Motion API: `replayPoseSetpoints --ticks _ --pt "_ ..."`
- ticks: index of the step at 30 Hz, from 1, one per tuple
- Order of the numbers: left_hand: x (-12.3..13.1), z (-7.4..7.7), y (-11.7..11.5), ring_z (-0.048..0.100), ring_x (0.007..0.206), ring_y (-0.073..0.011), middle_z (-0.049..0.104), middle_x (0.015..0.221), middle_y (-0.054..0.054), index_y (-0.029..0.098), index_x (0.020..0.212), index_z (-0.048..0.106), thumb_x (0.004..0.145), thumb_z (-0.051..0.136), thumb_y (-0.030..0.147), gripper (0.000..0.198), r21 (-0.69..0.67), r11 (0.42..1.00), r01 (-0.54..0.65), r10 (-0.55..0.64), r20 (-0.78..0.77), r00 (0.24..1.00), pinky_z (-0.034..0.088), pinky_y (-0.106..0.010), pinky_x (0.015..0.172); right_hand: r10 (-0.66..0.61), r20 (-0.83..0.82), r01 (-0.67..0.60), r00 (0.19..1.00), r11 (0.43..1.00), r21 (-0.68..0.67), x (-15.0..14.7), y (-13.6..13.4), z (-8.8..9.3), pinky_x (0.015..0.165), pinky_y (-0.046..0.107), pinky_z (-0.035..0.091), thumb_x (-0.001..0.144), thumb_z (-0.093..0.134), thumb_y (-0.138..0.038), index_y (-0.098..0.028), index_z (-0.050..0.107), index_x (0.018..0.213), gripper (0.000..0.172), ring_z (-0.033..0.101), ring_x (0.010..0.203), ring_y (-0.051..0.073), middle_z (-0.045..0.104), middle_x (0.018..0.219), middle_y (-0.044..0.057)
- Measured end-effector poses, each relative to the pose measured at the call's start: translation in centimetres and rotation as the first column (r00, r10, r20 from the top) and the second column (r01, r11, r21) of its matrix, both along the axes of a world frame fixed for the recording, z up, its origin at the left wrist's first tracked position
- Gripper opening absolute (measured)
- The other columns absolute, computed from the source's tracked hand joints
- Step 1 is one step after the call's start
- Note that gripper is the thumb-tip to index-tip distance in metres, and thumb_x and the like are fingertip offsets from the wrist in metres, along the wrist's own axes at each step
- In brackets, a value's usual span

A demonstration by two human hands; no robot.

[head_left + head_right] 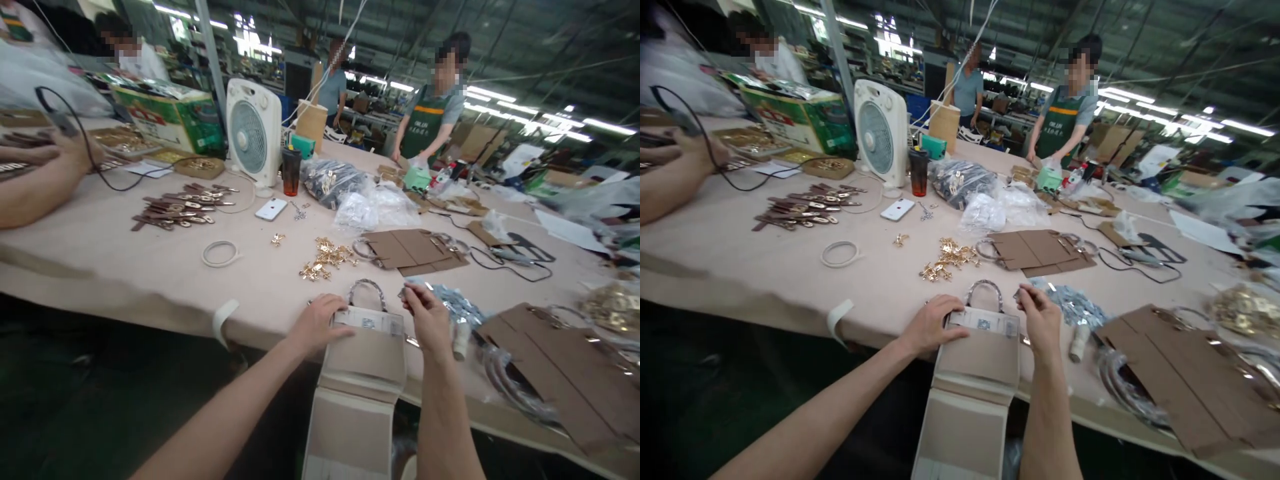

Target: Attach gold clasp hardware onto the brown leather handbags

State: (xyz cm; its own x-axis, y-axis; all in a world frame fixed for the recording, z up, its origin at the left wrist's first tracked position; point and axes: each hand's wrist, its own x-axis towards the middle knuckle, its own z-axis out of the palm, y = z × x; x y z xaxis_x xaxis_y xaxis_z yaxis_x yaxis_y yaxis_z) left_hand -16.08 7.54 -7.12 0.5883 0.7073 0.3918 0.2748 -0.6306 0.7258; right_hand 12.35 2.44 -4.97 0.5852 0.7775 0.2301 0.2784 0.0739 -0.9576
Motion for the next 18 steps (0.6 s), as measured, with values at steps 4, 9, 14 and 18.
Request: replayPoseSetpoints --ticks 4,9,14,18 --pt "0.0 0.0 -0.1 0.063 0.112 -0.0262 0.071 0.116 -0.008 0.022 0.113 0.068 0.077 0.088 0.042 0.046 -0.007 1.000 0.001 -0.001 -0.011 1.000 0.051 -0.040 0.099 0.413 0.011 -0.403 0.911 0.895 -0.192 -7.0 -0.8 2.5 0.068 0.031 0.054 0.088 0.072 -0.049 -0.020 0.077 0.106 0.034 0.066 0.068 0.018 0.074 0.078 0.004" --pt "0.0 -0.1 0.0 0.063 0.110 -0.0260 0.070 0.114 -0.006 0.023 0.112 0.068 0.078 0.087 0.041 0.043 -0.006 1.000 0.004 -0.004 -0.017 1.000 0.050 -0.040 0.098 0.474 0.332 -0.387 0.815 0.873 -0.297 -9.4 -0.9 2.5 0.084 0.035 0.052 0.092 0.065 -0.034 -0.025 0.077 0.096 0.015 0.070 0.086 0.022 0.077 0.092 0.003" --pt "0.0 -0.1 0.0 0.063 0.111 -0.0255 0.071 0.114 -0.006 0.023 0.111 0.068 0.081 0.084 0.045 0.041 -0.004 1.000 0.018 -0.018 -0.002 1.000 0.050 -0.039 0.099 0.521 0.386 -0.466 0.761 0.854 -0.233 -9.2 -0.9 2.1 0.099 0.038 0.048 0.091 0.065 -0.030 -0.025 0.074 0.089 0.011 0.066 0.106 0.024 0.074 0.105 0.006" --pt "0.0 -0.1 -0.1 0.063 0.111 -0.0244 0.071 0.114 -0.006 0.023 0.109 0.068 0.086 0.079 0.048 0.036 -0.010 1.000 0.012 -0.011 0.022 1.000 0.049 -0.038 0.099 0.536 0.370 -0.459 0.759 0.843 -0.280 -10.0 -0.7 1.4 0.105 0.040 0.046 0.090 0.066 -0.031 -0.025 0.076 0.086 0.012 0.063 0.113 0.024 0.070 0.115 0.007"
